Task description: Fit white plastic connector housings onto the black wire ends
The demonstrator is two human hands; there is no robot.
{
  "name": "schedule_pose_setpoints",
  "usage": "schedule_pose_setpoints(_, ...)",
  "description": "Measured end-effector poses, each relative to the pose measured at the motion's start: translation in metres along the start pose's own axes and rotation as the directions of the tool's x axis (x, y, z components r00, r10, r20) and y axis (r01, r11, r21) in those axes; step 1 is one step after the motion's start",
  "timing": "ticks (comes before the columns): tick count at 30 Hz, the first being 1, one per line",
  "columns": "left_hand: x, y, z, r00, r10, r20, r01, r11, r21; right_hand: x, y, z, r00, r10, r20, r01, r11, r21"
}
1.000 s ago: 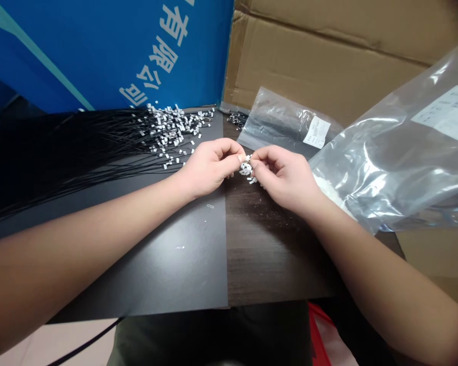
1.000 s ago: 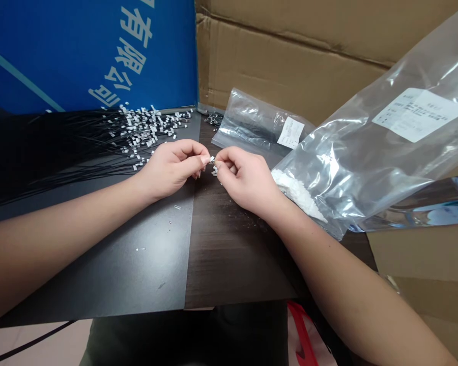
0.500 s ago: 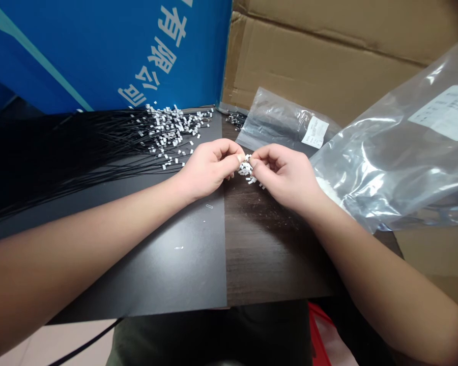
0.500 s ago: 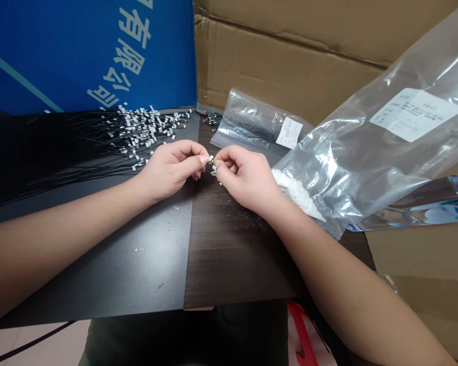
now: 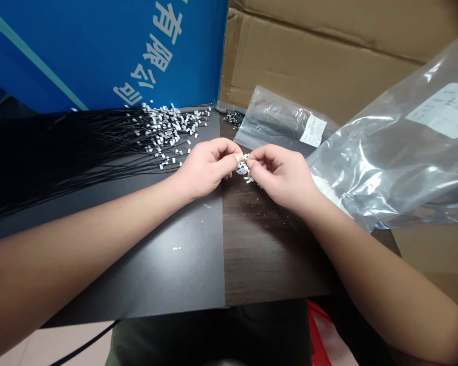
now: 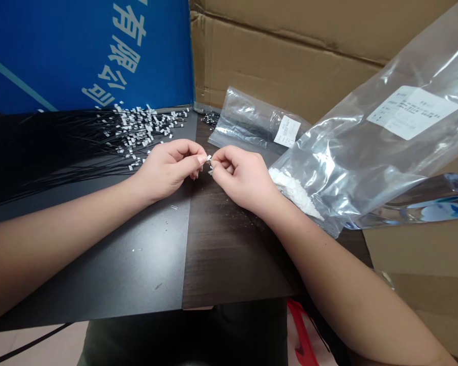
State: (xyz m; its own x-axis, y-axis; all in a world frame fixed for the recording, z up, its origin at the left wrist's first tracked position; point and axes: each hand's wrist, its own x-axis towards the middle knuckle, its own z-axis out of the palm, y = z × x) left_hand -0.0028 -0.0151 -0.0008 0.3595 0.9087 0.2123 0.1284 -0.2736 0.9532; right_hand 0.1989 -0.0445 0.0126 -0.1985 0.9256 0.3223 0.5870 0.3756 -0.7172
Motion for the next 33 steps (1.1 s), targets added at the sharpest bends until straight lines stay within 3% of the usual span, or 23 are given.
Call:
schedule_pose_setpoints(17, -0.0012, 0.0011, 0.0003, 0.999, 0.052, -0.016, -0.05, 0.993, 0.108, -0.0014, 0.0009, 0.0028, 1.0, -0.01, -0.009, 0.01, 1.0, -0.013)
schedule_pose_setpoints(25, 0.0, -0.001, -0.0004, 1.0, 0.007, -0.002, -0.007, 1.0, 0.018, 0.0015, 0.0008, -0.0002, 0.998, 0.035, -0.06, -0.032, 0.998, 0.056)
schedule_pose_setpoints(33, 0.0013, -0.0011, -0.0004, 0.999, -0.041, 0.01, 0.042, 0.995, -0.085, 0.004, 0.0068, -0.005, 0.995, -0.09, -0.036, 0.09, 0.996, -0.016)
